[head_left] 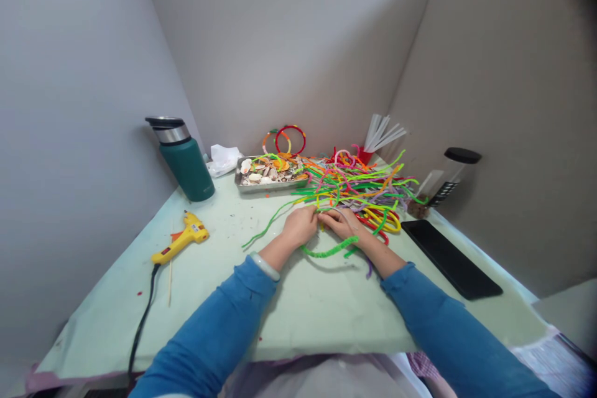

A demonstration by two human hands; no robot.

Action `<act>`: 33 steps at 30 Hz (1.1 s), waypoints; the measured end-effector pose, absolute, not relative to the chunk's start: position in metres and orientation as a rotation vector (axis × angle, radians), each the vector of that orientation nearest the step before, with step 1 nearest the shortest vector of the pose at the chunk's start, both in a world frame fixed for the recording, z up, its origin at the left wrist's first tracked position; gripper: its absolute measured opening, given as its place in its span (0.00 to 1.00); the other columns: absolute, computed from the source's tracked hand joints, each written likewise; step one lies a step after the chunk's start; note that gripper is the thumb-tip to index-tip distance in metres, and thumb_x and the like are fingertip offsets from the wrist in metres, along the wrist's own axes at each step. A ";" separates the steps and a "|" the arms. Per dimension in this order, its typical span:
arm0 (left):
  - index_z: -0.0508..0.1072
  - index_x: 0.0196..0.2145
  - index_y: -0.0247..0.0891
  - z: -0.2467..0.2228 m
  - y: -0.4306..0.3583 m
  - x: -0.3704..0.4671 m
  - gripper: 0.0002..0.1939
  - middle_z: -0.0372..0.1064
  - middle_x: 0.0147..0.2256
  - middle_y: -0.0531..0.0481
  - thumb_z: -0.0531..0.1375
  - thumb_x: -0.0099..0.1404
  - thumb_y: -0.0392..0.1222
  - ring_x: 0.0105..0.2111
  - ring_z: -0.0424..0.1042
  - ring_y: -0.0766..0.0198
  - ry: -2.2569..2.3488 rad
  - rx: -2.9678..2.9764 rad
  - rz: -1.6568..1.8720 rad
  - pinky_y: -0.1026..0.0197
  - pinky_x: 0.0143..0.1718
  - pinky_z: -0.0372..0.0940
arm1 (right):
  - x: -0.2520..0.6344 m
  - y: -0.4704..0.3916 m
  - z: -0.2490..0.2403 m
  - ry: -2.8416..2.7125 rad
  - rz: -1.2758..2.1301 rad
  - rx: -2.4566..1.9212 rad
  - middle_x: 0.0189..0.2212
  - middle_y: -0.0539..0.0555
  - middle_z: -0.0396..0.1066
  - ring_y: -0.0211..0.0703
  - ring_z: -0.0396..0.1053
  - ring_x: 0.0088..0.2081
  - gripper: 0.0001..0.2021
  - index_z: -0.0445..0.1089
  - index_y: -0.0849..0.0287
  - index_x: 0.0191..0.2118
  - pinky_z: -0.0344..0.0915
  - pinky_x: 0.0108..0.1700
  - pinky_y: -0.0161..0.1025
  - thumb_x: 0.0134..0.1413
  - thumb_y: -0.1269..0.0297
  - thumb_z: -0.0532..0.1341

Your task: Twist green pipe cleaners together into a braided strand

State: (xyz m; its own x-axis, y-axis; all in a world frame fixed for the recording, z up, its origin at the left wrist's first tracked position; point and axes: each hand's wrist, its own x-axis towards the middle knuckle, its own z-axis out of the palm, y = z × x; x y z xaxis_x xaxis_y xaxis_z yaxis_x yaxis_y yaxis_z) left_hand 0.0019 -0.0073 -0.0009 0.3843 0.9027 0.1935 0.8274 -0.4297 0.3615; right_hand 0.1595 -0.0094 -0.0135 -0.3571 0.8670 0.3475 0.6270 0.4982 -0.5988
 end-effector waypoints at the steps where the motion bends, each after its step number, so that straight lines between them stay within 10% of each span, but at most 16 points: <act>1: 0.69 0.39 0.38 -0.001 -0.007 0.002 0.15 0.71 0.39 0.44 0.44 0.63 0.41 0.39 0.69 0.60 1.543 2.431 0.543 0.62 0.38 0.60 | 0.160 -0.009 -0.013 -2.102 0.486 -1.222 0.17 0.48 0.62 0.35 0.58 0.21 0.19 0.63 0.60 0.19 0.51 0.23 0.33 0.55 0.56 0.51; 33: 0.64 0.40 0.40 -0.006 -0.004 0.003 0.12 0.70 0.35 0.49 0.44 0.65 0.43 0.35 0.68 0.65 1.305 2.297 0.803 0.63 0.37 0.59 | 0.161 -0.013 -0.011 -1.942 0.727 -1.251 0.15 0.49 0.63 0.35 0.60 0.20 0.24 0.65 0.61 0.20 0.55 0.25 0.33 0.57 0.50 0.47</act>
State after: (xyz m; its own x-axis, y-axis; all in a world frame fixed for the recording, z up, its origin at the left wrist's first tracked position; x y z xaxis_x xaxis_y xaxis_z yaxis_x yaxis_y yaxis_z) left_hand 0.0027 -0.0045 -0.0056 0.4064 0.8661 0.2911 0.6502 -0.4980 0.5738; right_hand 0.1609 -0.0127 -0.0106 -0.2840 0.9237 0.2572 0.5278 0.3745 -0.7623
